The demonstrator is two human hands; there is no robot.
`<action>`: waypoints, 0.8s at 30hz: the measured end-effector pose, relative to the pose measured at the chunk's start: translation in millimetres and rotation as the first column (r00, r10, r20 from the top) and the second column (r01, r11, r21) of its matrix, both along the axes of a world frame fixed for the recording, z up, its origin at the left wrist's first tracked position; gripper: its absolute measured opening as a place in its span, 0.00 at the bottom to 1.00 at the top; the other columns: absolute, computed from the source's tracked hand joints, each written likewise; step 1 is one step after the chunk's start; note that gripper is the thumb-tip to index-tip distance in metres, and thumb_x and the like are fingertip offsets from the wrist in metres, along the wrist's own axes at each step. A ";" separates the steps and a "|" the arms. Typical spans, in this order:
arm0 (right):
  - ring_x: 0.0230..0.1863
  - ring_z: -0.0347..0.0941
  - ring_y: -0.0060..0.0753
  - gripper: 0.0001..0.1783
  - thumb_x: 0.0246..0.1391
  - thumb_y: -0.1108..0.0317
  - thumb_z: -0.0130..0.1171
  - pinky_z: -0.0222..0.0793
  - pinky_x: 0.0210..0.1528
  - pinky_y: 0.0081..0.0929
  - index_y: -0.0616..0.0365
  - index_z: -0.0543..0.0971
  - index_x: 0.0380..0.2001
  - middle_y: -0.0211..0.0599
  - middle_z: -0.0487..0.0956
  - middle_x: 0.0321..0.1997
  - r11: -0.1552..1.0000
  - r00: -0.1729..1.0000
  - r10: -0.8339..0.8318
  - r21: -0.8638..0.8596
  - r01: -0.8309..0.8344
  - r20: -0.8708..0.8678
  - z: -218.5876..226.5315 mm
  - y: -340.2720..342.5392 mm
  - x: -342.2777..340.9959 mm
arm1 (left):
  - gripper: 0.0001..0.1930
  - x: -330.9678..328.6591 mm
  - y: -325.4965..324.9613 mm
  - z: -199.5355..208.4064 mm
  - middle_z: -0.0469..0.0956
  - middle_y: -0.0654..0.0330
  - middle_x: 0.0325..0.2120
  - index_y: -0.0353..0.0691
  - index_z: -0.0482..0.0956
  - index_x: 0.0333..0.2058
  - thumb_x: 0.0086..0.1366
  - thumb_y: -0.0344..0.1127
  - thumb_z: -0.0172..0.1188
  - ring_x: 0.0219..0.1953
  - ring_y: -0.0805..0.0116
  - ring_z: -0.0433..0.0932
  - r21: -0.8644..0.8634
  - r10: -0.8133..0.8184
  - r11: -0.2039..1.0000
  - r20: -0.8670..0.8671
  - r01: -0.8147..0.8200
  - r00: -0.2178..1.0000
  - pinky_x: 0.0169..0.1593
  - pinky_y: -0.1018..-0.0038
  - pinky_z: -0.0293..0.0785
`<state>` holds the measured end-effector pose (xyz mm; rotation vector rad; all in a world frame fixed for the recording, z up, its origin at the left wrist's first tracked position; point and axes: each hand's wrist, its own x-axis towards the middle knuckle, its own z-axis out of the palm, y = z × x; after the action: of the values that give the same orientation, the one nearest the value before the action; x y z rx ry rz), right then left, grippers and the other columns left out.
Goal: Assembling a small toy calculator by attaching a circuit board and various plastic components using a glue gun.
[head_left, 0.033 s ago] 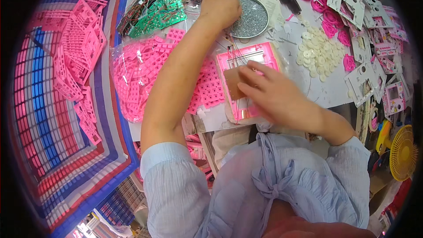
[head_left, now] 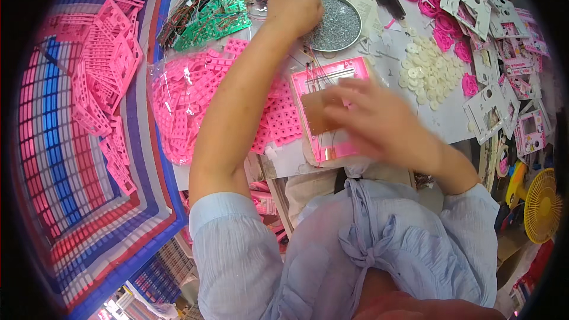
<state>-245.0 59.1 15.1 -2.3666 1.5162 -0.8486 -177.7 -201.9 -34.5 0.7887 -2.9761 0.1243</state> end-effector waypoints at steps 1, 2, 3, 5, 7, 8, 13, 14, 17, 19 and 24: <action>0.54 0.76 0.48 0.24 0.48 0.75 0.64 0.71 0.56 0.40 0.63 0.78 0.51 0.47 0.81 0.53 0.993 0.988 -0.026 -0.107 0.043 0.153 10.3 -0.8 -19.9 | 0.10 6.2 -0.4 13.2 0.85 0.57 0.31 0.46 0.87 0.33 0.63 0.39 0.56 0.39 0.57 0.84 0.017 0.039 0.999 -0.031 -0.039 0.999 0.50 0.55 0.68; 0.54 0.76 0.46 0.24 0.48 0.74 0.64 0.71 0.55 0.39 0.63 0.77 0.52 0.46 0.81 0.53 0.975 0.962 -0.054 -0.195 0.109 0.268 15.9 -6.8 -36.9 | 0.10 23.4 -1.8 25.4 0.84 0.55 0.29 0.43 0.85 0.30 0.62 0.39 0.58 0.36 0.54 0.83 -0.004 0.022 1.000 -0.166 -0.023 0.986 0.46 0.54 0.69; 0.53 0.76 0.44 0.25 0.49 0.74 0.65 0.71 0.55 0.38 0.63 0.77 0.53 0.45 0.81 0.52 0.947 0.924 -0.160 -0.211 0.244 0.348 25.1 -19.6 -56.9 | 0.10 35.3 -0.7 38.7 0.83 0.54 0.27 0.41 0.83 0.26 0.61 0.40 0.59 0.34 0.52 0.82 -0.026 -0.015 1.000 -0.306 0.007 0.952 0.43 0.53 0.71; 0.51 0.76 0.41 0.26 0.50 0.72 0.65 0.71 0.54 0.36 0.63 0.76 0.54 0.43 0.81 0.51 0.885 0.818 -0.309 -0.167 0.434 0.485 41.7 -52.7 -100.8 | 0.10 41.2 18.5 64.2 0.82 0.54 0.26 0.40 0.83 0.26 0.60 0.40 0.60 0.33 0.51 0.82 0.006 -0.055 0.998 -0.465 0.065 0.884 0.43 0.52 0.70; 0.50 0.76 0.37 0.27 0.52 0.70 0.65 0.71 0.53 0.33 0.62 0.75 0.56 0.41 0.81 0.51 0.876 0.740 -0.365 -0.060 0.478 0.565 60.2 -91.3 -145.2 | 0.08 43.3 57.8 89.8 0.84 0.57 0.30 0.44 0.85 0.32 0.62 0.39 0.60 0.37 0.56 0.82 0.135 -0.053 0.981 -0.516 0.143 0.855 0.50 0.55 0.67; 0.49 0.76 0.35 0.27 0.52 0.70 0.65 0.71 0.53 0.32 0.62 0.74 0.56 0.41 0.81 0.50 0.904 0.712 -0.336 -0.001 0.428 0.616 62.1 -117.8 -152.8 | 0.06 58.5 75.0 91.7 0.83 0.58 0.30 0.44 0.85 0.31 0.61 0.38 0.62 0.35 0.56 0.82 0.165 -0.061 0.971 -0.527 0.173 0.848 0.50 0.56 0.67; 0.43 0.77 0.28 0.28 0.55 0.66 0.66 0.72 0.49 0.27 0.62 0.73 0.58 0.38 0.81 0.46 0.972 0.736 -0.221 0.080 0.222 0.640 69.5 -162.3 -130.3 | 0.02 121.4 150.7 46.4 0.85 0.65 0.29 0.45 0.84 0.31 0.60 0.32 0.68 0.31 0.66 0.81 0.303 0.047 0.935 -0.620 0.183 0.783 0.54 0.63 0.63; 0.42 0.77 0.28 0.28 0.55 0.65 0.67 0.72 0.48 0.26 0.63 0.73 0.58 0.38 0.81 0.45 0.995 0.722 -0.095 0.095 0.041 0.685 71.6 -154.1 -117.8 | 0.02 127.6 160.5 40.5 0.84 0.65 0.29 0.46 0.83 0.31 0.60 0.32 0.69 0.30 0.67 0.81 0.342 0.083 0.923 -0.619 0.173 0.781 0.55 0.62 0.62; 0.41 0.78 0.32 0.29 0.56 0.63 0.65 0.73 0.42 0.26 0.66 0.71 0.58 0.40 0.80 0.41 0.947 0.520 0.142 0.036 -0.318 0.842 46.6 -123.3 -59.1 | 0.04 145.3 184.4 20.1 0.81 0.66 0.25 0.46 0.82 0.30 0.57 0.32 0.69 0.29 0.66 0.80 0.397 0.196 0.911 -0.656 0.112 0.728 0.59 0.57 0.59; 0.34 0.75 0.32 0.31 0.58 0.60 0.62 0.70 0.31 0.28 0.64 0.67 0.59 0.37 0.75 0.33 0.950 0.328 0.143 -0.037 -0.310 0.934 37.8 -91.1 -20.7 | 0.05 143.3 189.6 8.8 0.82 0.66 0.26 0.45 0.82 0.30 0.56 0.32 0.70 0.29 0.67 0.80 0.363 0.193 0.924 -0.711 0.118 0.676 0.60 0.57 0.59; 0.20 0.66 0.22 0.18 0.56 0.69 0.61 0.65 0.23 0.24 0.62 0.66 0.46 0.32 0.70 0.23 0.940 0.071 0.183 -0.153 -0.305 0.981 35.5 -40.9 21.4 | 0.06 140.8 197.8 4.6 0.83 0.66 0.27 0.45 0.83 0.30 0.55 0.31 0.72 0.30 0.68 0.81 0.352 0.215 0.929 -0.770 0.119 0.600 0.60 0.57 0.58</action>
<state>-223.6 18.2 50.6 -1.1532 0.4523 -1.6904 -36.9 -4.1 -29.9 0.6904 -2.0956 -0.6517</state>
